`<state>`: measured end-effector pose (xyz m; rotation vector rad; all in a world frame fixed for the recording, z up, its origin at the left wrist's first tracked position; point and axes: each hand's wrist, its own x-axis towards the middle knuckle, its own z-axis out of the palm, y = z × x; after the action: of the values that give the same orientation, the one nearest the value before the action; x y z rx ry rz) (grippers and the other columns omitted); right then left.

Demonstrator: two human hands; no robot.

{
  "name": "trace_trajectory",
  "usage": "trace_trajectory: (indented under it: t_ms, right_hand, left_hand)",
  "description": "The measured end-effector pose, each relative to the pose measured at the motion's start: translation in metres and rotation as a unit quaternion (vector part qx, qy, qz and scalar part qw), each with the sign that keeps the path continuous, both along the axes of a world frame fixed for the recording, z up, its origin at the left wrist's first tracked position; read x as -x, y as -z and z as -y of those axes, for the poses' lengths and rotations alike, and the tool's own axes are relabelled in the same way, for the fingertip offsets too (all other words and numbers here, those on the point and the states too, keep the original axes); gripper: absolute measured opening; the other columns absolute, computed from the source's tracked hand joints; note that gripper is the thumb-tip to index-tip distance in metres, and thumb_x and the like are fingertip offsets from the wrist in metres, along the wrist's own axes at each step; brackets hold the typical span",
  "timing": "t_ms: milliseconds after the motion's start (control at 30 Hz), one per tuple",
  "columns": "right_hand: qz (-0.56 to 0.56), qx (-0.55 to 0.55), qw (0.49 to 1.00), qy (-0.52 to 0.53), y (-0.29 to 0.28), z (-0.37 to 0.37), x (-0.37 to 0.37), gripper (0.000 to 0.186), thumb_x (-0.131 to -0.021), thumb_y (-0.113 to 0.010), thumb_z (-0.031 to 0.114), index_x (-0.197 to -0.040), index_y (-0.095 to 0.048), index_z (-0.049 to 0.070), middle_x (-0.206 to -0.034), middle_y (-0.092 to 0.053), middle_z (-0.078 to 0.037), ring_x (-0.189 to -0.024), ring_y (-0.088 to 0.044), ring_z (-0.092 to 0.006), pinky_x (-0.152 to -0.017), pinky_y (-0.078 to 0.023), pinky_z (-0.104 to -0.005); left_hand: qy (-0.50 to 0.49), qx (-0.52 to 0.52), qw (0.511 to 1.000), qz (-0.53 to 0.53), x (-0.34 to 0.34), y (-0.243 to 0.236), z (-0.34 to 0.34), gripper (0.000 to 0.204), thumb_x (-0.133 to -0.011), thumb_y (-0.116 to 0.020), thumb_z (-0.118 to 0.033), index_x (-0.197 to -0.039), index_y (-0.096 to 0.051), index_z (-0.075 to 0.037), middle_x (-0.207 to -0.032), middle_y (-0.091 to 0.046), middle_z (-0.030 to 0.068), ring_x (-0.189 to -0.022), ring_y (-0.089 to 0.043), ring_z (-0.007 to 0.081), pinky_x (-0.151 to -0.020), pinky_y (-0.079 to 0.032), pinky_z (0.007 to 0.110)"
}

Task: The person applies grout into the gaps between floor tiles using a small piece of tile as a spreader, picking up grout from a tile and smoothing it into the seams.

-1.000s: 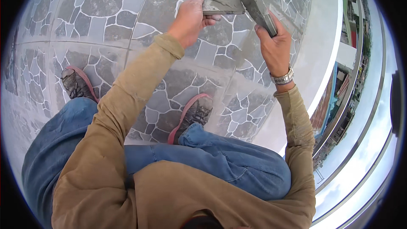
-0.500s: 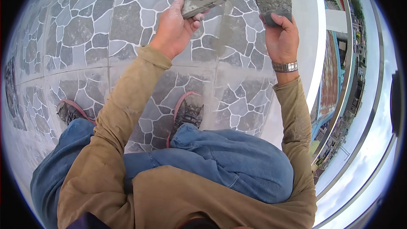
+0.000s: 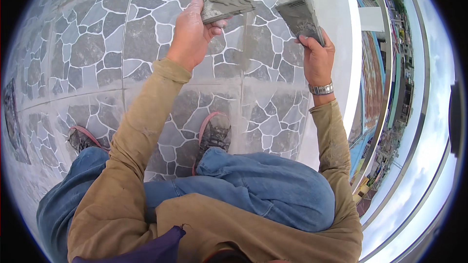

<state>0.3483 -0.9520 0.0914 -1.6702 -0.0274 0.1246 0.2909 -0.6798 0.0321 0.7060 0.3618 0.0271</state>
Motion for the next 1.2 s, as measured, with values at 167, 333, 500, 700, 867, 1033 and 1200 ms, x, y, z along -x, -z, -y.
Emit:
trace_trajectory:
  t_ms: [167,333,500,700,867,1033,1200]
  right_hand:
    - [0.138,0.203,0.964,-0.098,-0.034,-0.013,-0.025,0.023,-0.084,-0.068,0.01,-0.104,-0.072,-0.001,-0.081,-0.065,0.002,-0.07,-0.052,-0.0058,-0.063,-0.041,-0.0245]
    - [-0.162,-0.081,0.962,-0.203,-0.048,0.006,-0.054,0.035,-0.085,-0.058,0.011,-0.116,-0.065,-0.002,-0.097,-0.068,-0.005,-0.077,-0.061,-0.0139,-0.068,-0.049,-0.0302]
    - [-0.118,-0.246,0.96,-0.071,-0.049,0.002,-0.057,0.044,-0.098,-0.055,0.025,-0.133,-0.056,-0.002,-0.123,-0.066,-0.018,-0.106,-0.064,-0.028,-0.074,-0.056,-0.0384]
    - [-0.029,-0.046,0.947,-0.315,-0.084,-0.017,-0.036,0.046,-0.093,-0.067,0.009,-0.137,-0.055,0.001,-0.125,-0.064,-0.013,-0.109,-0.066,-0.0251,-0.091,-0.056,-0.0402]
    - [0.258,0.369,0.786,-0.423,-0.062,-0.047,-0.007,0.052,-0.081,-0.07,-0.003,-0.131,-0.064,0.012,-0.122,-0.067,-0.005,-0.106,-0.065,-0.0227,-0.088,-0.054,-0.0386]
    - [0.423,0.477,0.644,-0.424,-0.025,-0.066,0.031,0.055,-0.074,-0.068,-0.006,-0.122,-0.073,0.018,-0.132,-0.065,0.001,-0.116,-0.059,-0.0267,-0.093,-0.049,-0.0361]
    - [0.328,0.466,0.657,-0.493,0.004,-0.033,0.018,0.046,-0.077,-0.068,-0.004,-0.119,-0.074,0.016,-0.115,-0.073,0.001,-0.107,-0.065,-0.0207,-0.085,-0.053,-0.0327]
  left_hand:
    - [0.017,-0.091,0.995,0.038,0.011,0.019,-0.001,0.042,-0.111,-0.037,-0.037,-0.115,-0.061,-0.002,-0.09,-0.067,0.0061,-0.07,-0.06,0.0143,-0.057,-0.045,0.027]
    - [0.044,-0.134,0.99,0.022,0.018,0.027,-0.034,0.041,-0.11,-0.041,-0.04,-0.112,-0.061,-0.004,-0.088,-0.066,0.0045,-0.068,-0.06,0.0127,-0.056,-0.045,0.025]
    - [0.065,-0.119,0.991,0.024,0.023,0.038,-0.041,0.039,-0.109,-0.043,-0.042,-0.105,-0.061,-0.006,-0.083,-0.064,0.0023,-0.065,-0.058,0.0094,-0.055,-0.044,0.023]
    - [0.16,-0.235,0.958,-0.042,0.022,0.039,-0.05,0.042,-0.106,-0.048,-0.046,-0.096,-0.064,-0.008,-0.072,-0.059,-0.003,-0.056,-0.05,0.0052,-0.049,-0.039,0.023]
    - [0.22,-0.285,0.929,-0.087,0.016,0.045,-0.054,0.042,-0.103,-0.051,-0.048,-0.095,-0.065,-0.01,-0.071,-0.055,-0.0052,-0.054,-0.044,0.0049,-0.048,-0.029,0.024]
    - [0.249,-0.281,0.924,-0.078,0.006,0.05,-0.039,0.04,-0.104,-0.052,-0.047,-0.095,-0.066,-0.01,-0.069,-0.054,-0.0059,-0.053,-0.042,0.0046,-0.046,-0.028,0.023]
    - [0.218,-0.293,0.925,-0.108,0.01,0.072,-0.034,0.036,-0.104,-0.053,-0.044,-0.095,-0.065,-0.011,-0.067,-0.053,-0.0059,-0.051,-0.041,0.0041,-0.044,-0.025,0.021]
